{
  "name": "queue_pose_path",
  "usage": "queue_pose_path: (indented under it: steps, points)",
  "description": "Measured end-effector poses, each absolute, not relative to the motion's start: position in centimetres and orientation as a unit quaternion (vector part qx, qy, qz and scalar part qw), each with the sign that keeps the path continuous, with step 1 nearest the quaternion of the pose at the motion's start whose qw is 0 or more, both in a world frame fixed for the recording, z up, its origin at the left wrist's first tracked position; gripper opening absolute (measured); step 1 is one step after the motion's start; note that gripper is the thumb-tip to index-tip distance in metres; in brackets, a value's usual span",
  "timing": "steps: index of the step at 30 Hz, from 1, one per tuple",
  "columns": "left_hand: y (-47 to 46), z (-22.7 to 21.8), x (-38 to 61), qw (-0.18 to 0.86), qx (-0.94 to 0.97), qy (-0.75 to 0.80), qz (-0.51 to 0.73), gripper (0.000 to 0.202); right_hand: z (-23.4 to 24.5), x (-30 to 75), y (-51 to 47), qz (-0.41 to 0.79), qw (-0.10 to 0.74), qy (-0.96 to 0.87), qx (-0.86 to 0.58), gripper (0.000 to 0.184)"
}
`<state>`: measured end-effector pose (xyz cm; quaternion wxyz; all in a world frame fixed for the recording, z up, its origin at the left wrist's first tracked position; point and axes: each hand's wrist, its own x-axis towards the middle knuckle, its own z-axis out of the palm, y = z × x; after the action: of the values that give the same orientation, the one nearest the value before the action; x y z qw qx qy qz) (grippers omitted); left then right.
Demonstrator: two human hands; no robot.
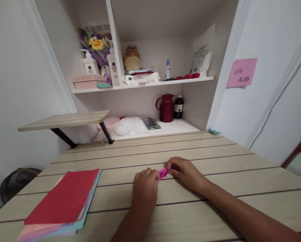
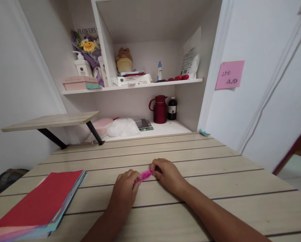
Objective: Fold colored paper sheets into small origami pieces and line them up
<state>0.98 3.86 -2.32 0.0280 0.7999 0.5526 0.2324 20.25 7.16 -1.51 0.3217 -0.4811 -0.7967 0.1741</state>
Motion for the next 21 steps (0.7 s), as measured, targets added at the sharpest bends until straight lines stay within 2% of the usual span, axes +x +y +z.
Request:
queue_pose_path:
  steps: [7,21]
  points:
    - [4.13,-2.62,1.01,-0.057,0.826,0.531,0.181,0.016,-1.45,20.29,7.01,0.171,0.315,-0.791,-0.496,0.012]
    - [3.79,-2.42,1.10,-0.074,0.831,0.524,0.171,0.020,-0.87,19.99,6.65,0.121,0.270,-0.838,-0.459,0.020]
